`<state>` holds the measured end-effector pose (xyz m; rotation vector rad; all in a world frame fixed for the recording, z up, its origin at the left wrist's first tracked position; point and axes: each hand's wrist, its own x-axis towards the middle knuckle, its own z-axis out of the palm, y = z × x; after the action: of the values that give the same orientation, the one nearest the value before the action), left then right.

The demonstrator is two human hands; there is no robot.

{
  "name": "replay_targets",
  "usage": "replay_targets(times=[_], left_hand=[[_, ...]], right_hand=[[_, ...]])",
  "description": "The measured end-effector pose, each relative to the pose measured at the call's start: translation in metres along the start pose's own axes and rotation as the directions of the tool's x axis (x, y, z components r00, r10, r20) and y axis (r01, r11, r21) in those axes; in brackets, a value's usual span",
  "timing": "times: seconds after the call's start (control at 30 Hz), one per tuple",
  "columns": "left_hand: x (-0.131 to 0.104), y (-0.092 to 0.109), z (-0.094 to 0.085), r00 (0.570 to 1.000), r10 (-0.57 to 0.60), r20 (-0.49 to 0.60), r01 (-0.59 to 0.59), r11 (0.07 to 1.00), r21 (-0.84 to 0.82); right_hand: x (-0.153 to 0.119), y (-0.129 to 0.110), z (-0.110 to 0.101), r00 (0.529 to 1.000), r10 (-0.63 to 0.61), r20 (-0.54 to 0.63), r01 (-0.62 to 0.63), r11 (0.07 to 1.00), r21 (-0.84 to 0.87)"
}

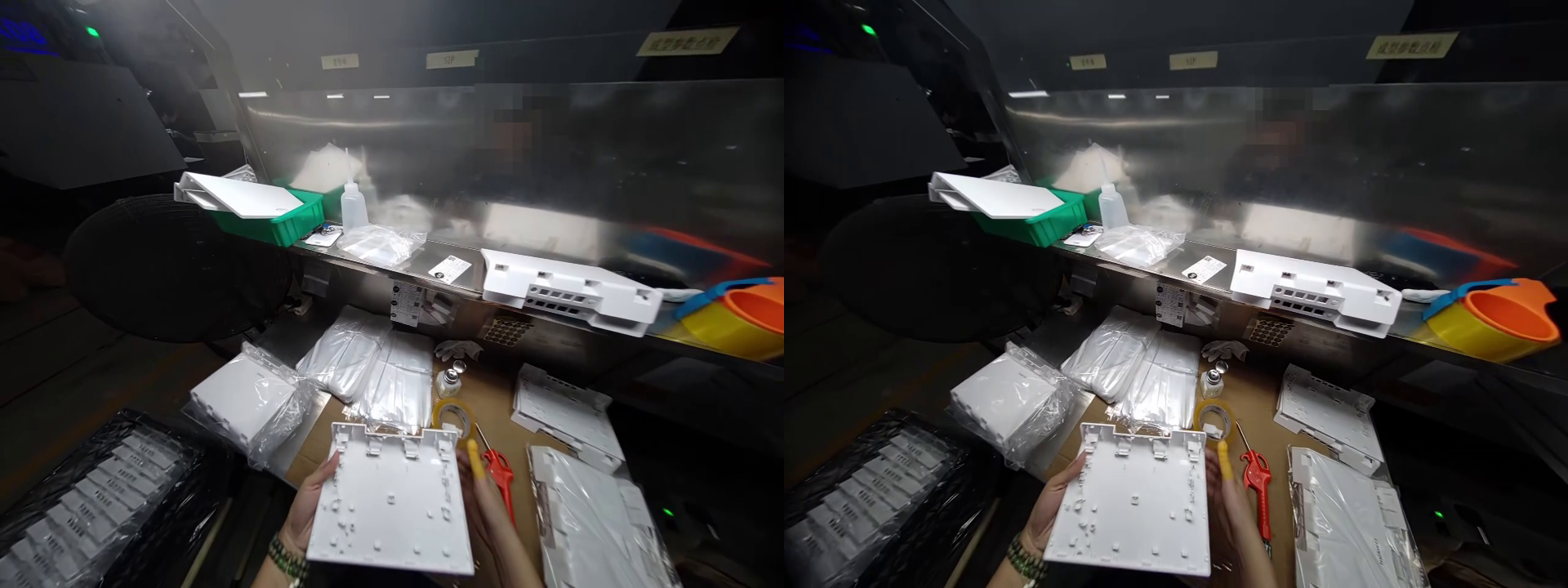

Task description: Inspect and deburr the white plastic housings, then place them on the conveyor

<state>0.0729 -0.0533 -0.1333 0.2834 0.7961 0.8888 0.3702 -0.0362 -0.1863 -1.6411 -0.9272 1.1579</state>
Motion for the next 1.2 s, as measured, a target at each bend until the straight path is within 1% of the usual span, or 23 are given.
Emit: replay_targets(times=[0.03,0.07,0.1,0.13,0.17,0.2,0.23,0.3,0.33,0.4,0.47,0.53,0.57,0.63,0.73,0.83,0.93,1.07,1.13,1.2], left_hand=[[0.008,-0.003,0.0,1.0,0.017,0.001,-0.017,0.998,0.062],[0.017,-0.007,0.001,0.999,0.035,0.005,-0.035,0.99,0.139],[0.027,-0.01,0.001,0.999,0.051,0.01,-0.052,0.973,0.226],[0.039,-0.013,0.001,0.998,0.062,0.017,-0.064,0.947,0.316],[0.052,-0.016,0.001,0.997,0.067,0.026,-0.071,0.909,0.411],[0.067,-0.017,0.001,0.997,0.069,0.033,-0.076,0.858,0.508],[0.082,-0.018,0.0,0.996,0.079,0.035,-0.084,0.793,0.604],[0.113,-0.015,-0.003,0.989,0.142,0.026,-0.111,0.628,0.77],[0.127,-0.013,-0.005,0.983,0.18,0.029,-0.123,0.536,0.835],[0.151,-0.006,-0.01,0.971,0.226,0.071,-0.148,0.347,0.926],[0.169,0.003,-0.016,0.967,0.215,0.137,-0.177,0.179,0.968],[0.18,0.01,-0.023,0.967,0.168,0.193,-0.203,0.049,0.978],[0.185,0.014,-0.027,0.967,0.142,0.21,-0.213,0.0,0.977],[0.193,0.021,-0.032,0.968,0.099,0.232,-0.226,-0.069,0.972],[0.207,0.029,-0.034,0.968,0.055,0.244,-0.236,-0.114,0.965],[0.222,0.037,-0.032,0.973,0.021,0.23,-0.226,-0.111,0.968],[0.237,0.045,-0.029,0.982,-0.017,0.186,-0.187,-0.065,0.98],[0.252,0.058,-0.031,0.99,-0.057,0.131,-0.13,0.032,0.991],[0.256,0.063,-0.034,0.992,-0.057,0.114,-0.11,0.068,0.992],[0.257,0.065,-0.036,0.994,-0.037,0.103,-0.099,0.082,0.992]], right_hand=[[-0.015,0.003,-0.005,0.996,0.076,0.041,-0.079,0.994,0.079],[-0.027,0.006,-0.011,0.978,0.185,0.091,-0.2,0.962,0.186],[-0.038,0.01,-0.017,0.943,0.298,0.146,-0.328,0.902,0.279],[-0.045,0.014,-0.025,0.896,0.398,0.195,-0.443,0.824,0.354],[-0.05,0.018,-0.032,0.852,0.472,0.227,-0.524,0.752,0.401],[-0.052,0.021,-0.04,0.822,0.519,0.235,-0.567,0.709,0.419],[-0.053,0.023,-0.048,0.806,0.548,0.221,-0.585,0.688,0.429],[-0.052,0.024,-0.063,0.805,0.573,0.153,-0.571,0.679,0.462],[-0.052,0.023,-0.069,0.806,0.582,0.107,-0.553,0.675,0.488],[-0.055,0.019,-0.079,0.802,0.598,0.019,-0.506,0.662,0.553],[-0.06,0.013,-0.085,0.789,0.613,-0.046,-0.468,0.647,0.603],[-0.067,0.007,-0.086,0.78,0.618,-0.101,-0.432,0.648,0.628],[-0.071,0.003,-0.085,0.782,0.609,-0.131,-0.408,0.659,0.632],[-0.078,-0.003,-0.083,0.796,0.575,-0.19,-0.35,0.693,0.631],[-0.086,-0.01,-0.079,0.82,0.517,-0.246,-0.283,0.74,0.611],[-0.091,-0.012,-0.078,0.842,0.465,-0.273,-0.245,0.781,0.574],[-0.092,-0.011,-0.076,0.847,0.443,-0.294,-0.232,0.806,0.544],[-0.088,-0.007,-0.069,0.837,0.465,-0.288,-0.256,0.798,0.545],[-0.085,-0.005,-0.062,0.829,0.479,-0.287,-0.265,0.791,0.552],[-0.083,-0.004,-0.053,0.826,0.473,-0.306,-0.252,0.797,0.549]])
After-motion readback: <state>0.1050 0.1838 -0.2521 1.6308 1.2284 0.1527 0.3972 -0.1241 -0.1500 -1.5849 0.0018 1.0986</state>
